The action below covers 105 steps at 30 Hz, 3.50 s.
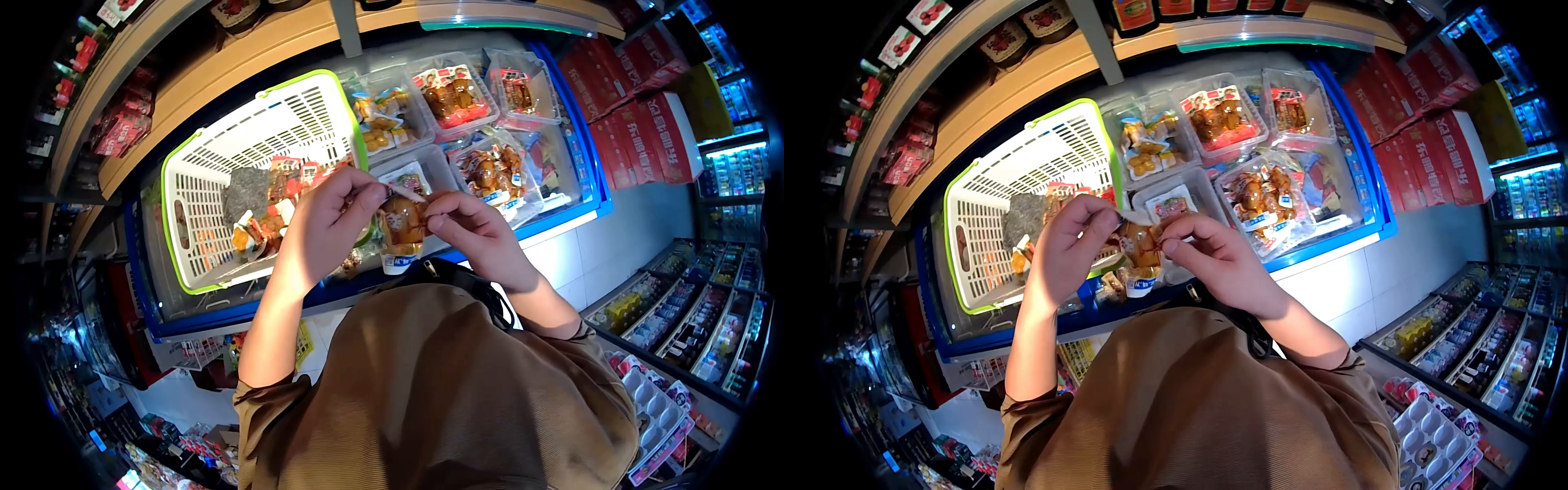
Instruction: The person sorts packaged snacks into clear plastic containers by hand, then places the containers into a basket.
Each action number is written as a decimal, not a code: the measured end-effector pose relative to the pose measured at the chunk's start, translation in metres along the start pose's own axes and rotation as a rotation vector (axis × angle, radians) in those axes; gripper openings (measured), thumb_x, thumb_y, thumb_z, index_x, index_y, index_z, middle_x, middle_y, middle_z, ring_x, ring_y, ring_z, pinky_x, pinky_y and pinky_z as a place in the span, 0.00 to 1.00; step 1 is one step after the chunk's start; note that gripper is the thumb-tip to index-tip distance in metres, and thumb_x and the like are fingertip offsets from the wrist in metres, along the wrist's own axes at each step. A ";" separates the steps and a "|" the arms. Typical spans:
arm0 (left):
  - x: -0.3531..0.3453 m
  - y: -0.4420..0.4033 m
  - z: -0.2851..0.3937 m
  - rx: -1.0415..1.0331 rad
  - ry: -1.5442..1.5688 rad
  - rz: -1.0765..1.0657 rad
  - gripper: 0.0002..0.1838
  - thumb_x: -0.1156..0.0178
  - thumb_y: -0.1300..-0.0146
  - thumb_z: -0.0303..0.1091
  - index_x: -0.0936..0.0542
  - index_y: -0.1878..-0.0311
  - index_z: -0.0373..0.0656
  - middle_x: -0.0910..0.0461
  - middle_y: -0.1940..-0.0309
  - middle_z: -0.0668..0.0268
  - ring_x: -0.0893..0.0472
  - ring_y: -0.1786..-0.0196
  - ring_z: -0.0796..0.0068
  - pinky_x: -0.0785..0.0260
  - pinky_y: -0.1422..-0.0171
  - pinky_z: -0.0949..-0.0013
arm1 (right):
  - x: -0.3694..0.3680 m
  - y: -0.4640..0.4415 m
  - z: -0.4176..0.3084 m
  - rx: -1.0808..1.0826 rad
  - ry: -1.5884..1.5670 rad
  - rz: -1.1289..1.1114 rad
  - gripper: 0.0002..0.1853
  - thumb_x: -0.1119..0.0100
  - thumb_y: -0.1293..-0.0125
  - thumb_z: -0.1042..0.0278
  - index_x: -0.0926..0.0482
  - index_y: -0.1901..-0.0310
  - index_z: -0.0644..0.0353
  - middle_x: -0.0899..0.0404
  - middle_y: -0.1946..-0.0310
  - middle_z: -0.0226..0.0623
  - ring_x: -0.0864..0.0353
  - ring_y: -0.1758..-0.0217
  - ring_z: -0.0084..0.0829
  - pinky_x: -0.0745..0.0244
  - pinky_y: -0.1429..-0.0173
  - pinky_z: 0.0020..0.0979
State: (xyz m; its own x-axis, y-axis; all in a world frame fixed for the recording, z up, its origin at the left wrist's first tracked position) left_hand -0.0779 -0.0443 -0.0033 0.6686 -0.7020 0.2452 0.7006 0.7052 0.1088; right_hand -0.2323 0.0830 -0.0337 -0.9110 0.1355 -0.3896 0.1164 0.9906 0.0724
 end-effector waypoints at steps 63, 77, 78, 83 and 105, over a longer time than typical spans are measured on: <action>0.076 -0.049 -0.100 -0.068 -0.825 -0.244 0.08 0.35 0.42 0.31 0.24 0.67 0.38 0.21 0.50 0.53 0.28 0.36 0.50 0.42 0.28 0.53 | 0.010 0.008 -0.014 0.360 1.290 0.258 0.34 0.28 0.41 0.63 0.31 0.35 0.62 0.34 0.36 0.58 0.33 0.32 0.54 0.37 0.31 0.49; 0.007 0.087 -0.021 -1.012 -1.052 0.299 0.12 0.28 0.50 0.34 0.20 0.63 0.55 0.27 0.38 0.54 0.41 0.28 0.49 0.42 0.27 0.41 | -0.045 -0.032 0.025 -0.309 -0.532 -0.058 0.19 0.47 0.26 0.72 0.33 0.36 0.63 0.22 0.43 0.38 0.20 0.44 0.26 0.21 0.44 0.28; 0.010 0.088 -0.022 -0.897 -0.967 0.284 0.12 0.28 0.49 0.34 0.19 0.62 0.54 0.27 0.38 0.55 0.42 0.28 0.49 0.42 0.27 0.40 | -0.045 -0.032 0.024 -0.299 -0.469 -0.076 0.18 0.47 0.27 0.72 0.32 0.37 0.62 0.21 0.45 0.36 0.20 0.46 0.25 0.22 0.46 0.27; 0.027 0.076 -0.027 -0.321 -0.218 0.267 0.20 0.32 0.41 0.32 0.23 0.47 0.41 0.25 0.41 0.53 0.31 0.32 0.55 0.39 0.29 0.53 | -0.031 -0.027 0.019 -0.288 0.056 -0.228 0.17 0.44 0.27 0.73 0.28 0.39 0.62 0.20 0.55 0.28 0.23 0.54 0.15 0.26 0.51 0.21; -0.003 0.059 -0.029 -0.188 0.536 0.176 0.33 0.45 0.29 0.25 0.46 0.25 0.36 0.35 0.30 0.58 0.33 0.30 0.68 0.42 0.27 0.63 | -0.060 -0.012 -0.017 0.440 0.715 -0.114 0.24 0.36 0.37 0.73 0.26 0.38 0.59 0.23 0.61 0.34 0.22 0.63 0.26 0.25 0.63 0.28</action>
State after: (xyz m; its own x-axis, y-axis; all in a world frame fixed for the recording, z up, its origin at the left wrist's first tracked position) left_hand -0.0307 -0.0036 -0.0256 0.7773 -0.5625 -0.2818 0.5669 0.8205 -0.0742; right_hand -0.1856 0.0622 0.0039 -0.9404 0.1356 0.3119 0.0176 0.9353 -0.3535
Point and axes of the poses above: each hand's wrist, its own y-axis away from the middle knuckle, its own x-axis out of the back of the hand, z = x × y, the point moved 4 cm from there along -y, towards the middle knuckle
